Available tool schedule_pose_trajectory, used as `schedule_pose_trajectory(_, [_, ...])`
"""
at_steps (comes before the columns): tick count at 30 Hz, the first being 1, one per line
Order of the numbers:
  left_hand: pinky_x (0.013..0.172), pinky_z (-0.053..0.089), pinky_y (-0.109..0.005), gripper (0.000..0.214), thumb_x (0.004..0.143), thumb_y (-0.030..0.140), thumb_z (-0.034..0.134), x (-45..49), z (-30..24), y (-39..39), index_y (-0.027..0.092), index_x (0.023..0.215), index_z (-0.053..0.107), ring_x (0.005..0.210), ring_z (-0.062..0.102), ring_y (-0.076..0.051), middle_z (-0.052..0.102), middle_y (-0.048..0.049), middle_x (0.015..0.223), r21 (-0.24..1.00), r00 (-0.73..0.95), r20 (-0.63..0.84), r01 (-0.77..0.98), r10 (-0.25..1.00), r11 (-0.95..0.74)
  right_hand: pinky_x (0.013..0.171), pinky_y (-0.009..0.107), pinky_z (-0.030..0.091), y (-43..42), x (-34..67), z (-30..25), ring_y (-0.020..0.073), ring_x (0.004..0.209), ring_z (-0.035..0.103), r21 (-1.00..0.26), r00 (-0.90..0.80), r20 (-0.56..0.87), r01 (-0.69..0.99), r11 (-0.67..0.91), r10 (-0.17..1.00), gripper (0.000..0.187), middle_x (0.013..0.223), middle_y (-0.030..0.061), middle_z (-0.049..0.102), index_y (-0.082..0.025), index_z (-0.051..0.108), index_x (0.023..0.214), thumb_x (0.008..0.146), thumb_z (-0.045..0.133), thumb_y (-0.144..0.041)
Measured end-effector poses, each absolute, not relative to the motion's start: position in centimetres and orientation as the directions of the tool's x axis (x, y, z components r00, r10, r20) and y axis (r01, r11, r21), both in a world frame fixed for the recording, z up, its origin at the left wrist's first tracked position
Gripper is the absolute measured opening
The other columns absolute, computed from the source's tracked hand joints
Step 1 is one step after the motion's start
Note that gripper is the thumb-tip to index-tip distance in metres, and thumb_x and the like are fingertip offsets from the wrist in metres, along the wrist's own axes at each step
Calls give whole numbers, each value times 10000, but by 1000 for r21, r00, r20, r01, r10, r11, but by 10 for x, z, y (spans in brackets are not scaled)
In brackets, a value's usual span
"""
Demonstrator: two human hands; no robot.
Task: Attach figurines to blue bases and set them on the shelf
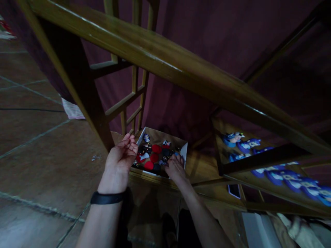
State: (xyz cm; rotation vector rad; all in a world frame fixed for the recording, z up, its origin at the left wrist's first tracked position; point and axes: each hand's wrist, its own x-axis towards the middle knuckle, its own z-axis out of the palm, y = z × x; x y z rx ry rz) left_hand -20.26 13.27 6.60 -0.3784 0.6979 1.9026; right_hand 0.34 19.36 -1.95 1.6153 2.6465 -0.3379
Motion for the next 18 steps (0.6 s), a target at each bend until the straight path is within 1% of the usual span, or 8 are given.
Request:
schedule_pose_trajectory(2, [491, 489, -164, 284, 791, -28, 398, -201, 66, 133, 116, 938, 594, 566, 590, -81, 623, -51, 714, 305, -420, -538, -905, 731, -296, 973, 397, 244, 190, -1, -21, 263, 1124, 385, -168, -455, -151, 887, 431, 878, 242, 1155, 99, 527, -199, 644, 1006, 815, 529, -292])
schedule_pose_trajectory(4, [488, 489, -164, 293, 790, -33, 394, -201, 67, 133, 118, 943, 593, 562, 592, -82, 625, -49, 711, 312, -419, -547, -905, 724, -288, 976, 405, 242, 190, -1, -21, 267, 1140, 373, -174, -460, -159, 884, 433, 874, 242, 1172, 109, 516, -189, 634, 1016, 822, 515, -267])
schedule_pose_trajectory(7, [482, 486, -164, 304, 784, -42, 391, -201, 68, 135, 121, 947, 590, 561, 596, -84, 631, -51, 719, 318, -423, -567, -904, 707, -287, 969, 421, 245, 193, 8, -16, 269, 1129, 377, -193, -514, -170, 854, 483, 841, 191, 1119, 97, 542, -199, 663, 910, 810, 539, -305])
schedule_pose_trajectory(10, [478, 481, -163, 302, 784, -34, 404, -202, 67, 135, 133, 952, 591, 563, 599, -86, 625, -47, 714, 304, -415, -564, -908, 714, -288, 912, 388, 295, 199, 26, -9, 232, 1042, 427, -245, -563, -195, 821, 516, 803, 132, 1003, 48, 588, -236, 676, 790, 796, 561, -302])
schedule_pose_trajectory(12, [478, 476, -159, 279, 791, -22, 415, -201, 66, 135, 130, 943, 593, 562, 596, -84, 619, -46, 708, 295, -416, -550, -908, 725, -297, 861, 350, 325, 205, 35, -6, 208, 993, 452, -266, -531, -146, 834, 483, 835, 162, 966, 42, 600, -247, 677, 836, 822, 515, -245])
schedule_pose_trajectory(14, [479, 471, -154, 257, 796, -16, 420, -201, 66, 134, 118, 929, 594, 564, 594, -82, 618, -51, 710, 289, -421, -534, -906, 733, -309, 850, 329, 332, 212, 38, -4, 197, 971, 466, -285, -496, -70, 841, 459, 866, 194, 953, 51, 609, -239, 675, 874, 840, 485, -219])
schedule_pose_trajectory(16, [481, 467, -151, 245, 801, -16, 416, -201, 66, 133, 109, 915, 594, 565, 593, -79, 617, -55, 712, 281, -423, -532, -905, 734, -318, 867, 316, 332, 219, 31, -1, 187, 963, 476, -323, -513, -12, 815, 482, 859, 192, 944, 48, 617, -235, 670, 896, 843, 486, -216])
schedule_pose_trajectory(18, [481, 466, -151, 245, 807, -17, 408, -202, 67, 133, 109, 906, 594, 564, 594, -79, 616, -53, 706, 266, -418, -536, -908, 733, -324, 893, 309, 327, 223, 14, 3, 179, 979, 473, -369, -568, 36, 757, 539, 822, 190, 965, 33, 618, -247, 660, 931, 844, 492, -222])
